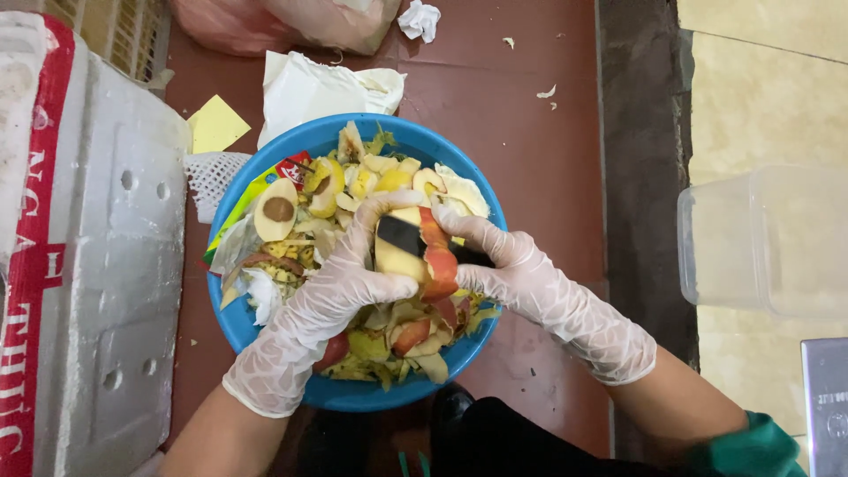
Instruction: Peeling and slicing an apple using a knife over a bowl of peels.
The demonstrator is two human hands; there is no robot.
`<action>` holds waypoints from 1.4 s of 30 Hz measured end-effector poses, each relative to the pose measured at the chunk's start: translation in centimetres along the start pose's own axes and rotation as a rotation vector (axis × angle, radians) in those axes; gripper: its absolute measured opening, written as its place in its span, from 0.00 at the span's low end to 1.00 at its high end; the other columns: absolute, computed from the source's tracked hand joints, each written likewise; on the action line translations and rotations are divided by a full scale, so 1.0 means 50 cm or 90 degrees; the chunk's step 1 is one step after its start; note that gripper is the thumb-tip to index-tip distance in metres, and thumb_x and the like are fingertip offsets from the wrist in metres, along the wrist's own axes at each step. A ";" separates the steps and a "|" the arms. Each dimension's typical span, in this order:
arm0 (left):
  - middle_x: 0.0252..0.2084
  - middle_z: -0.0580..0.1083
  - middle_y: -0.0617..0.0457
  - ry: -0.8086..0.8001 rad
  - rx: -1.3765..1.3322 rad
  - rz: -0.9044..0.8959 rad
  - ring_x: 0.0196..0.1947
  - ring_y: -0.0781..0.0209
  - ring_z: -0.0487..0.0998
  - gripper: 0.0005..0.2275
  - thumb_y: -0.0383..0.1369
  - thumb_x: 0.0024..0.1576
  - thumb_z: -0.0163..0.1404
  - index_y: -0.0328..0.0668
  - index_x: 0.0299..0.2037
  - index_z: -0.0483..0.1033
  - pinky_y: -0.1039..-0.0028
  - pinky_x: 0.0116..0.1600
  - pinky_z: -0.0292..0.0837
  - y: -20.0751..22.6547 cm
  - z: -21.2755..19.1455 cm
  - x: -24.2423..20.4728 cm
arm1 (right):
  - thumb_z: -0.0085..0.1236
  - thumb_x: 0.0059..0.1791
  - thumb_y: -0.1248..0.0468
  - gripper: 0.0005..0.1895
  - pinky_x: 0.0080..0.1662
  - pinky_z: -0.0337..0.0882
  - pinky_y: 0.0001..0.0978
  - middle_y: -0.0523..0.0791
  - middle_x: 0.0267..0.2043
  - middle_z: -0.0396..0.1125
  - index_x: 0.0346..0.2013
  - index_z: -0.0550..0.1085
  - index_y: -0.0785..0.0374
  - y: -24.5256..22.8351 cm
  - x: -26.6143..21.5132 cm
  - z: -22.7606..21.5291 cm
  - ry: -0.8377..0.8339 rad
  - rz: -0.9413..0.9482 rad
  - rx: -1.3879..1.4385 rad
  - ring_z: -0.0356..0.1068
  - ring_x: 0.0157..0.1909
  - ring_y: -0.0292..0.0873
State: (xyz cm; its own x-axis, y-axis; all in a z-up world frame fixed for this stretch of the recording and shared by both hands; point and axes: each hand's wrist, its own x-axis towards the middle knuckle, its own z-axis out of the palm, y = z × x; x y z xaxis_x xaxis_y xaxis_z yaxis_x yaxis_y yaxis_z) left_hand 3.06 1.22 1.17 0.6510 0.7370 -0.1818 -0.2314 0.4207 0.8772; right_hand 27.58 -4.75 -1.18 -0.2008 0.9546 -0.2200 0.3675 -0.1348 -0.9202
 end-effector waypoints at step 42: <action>0.59 0.78 0.38 0.049 0.074 -0.018 0.59 0.53 0.74 0.34 0.23 0.38 0.65 0.40 0.61 0.75 0.62 0.66 0.69 -0.001 -0.035 0.007 | 0.74 0.41 0.55 0.38 0.60 0.73 0.44 0.43 0.51 0.79 0.66 0.73 0.39 -0.119 0.009 0.027 0.067 0.182 0.014 0.71 0.56 0.44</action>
State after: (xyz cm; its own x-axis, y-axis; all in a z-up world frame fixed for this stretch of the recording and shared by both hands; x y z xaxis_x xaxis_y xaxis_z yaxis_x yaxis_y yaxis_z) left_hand 2.03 2.37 0.30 0.5977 0.7658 -0.2371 -0.1247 0.3810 0.9161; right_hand 24.11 -3.89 3.75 0.0036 0.8990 -0.4380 0.3750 -0.4072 -0.8328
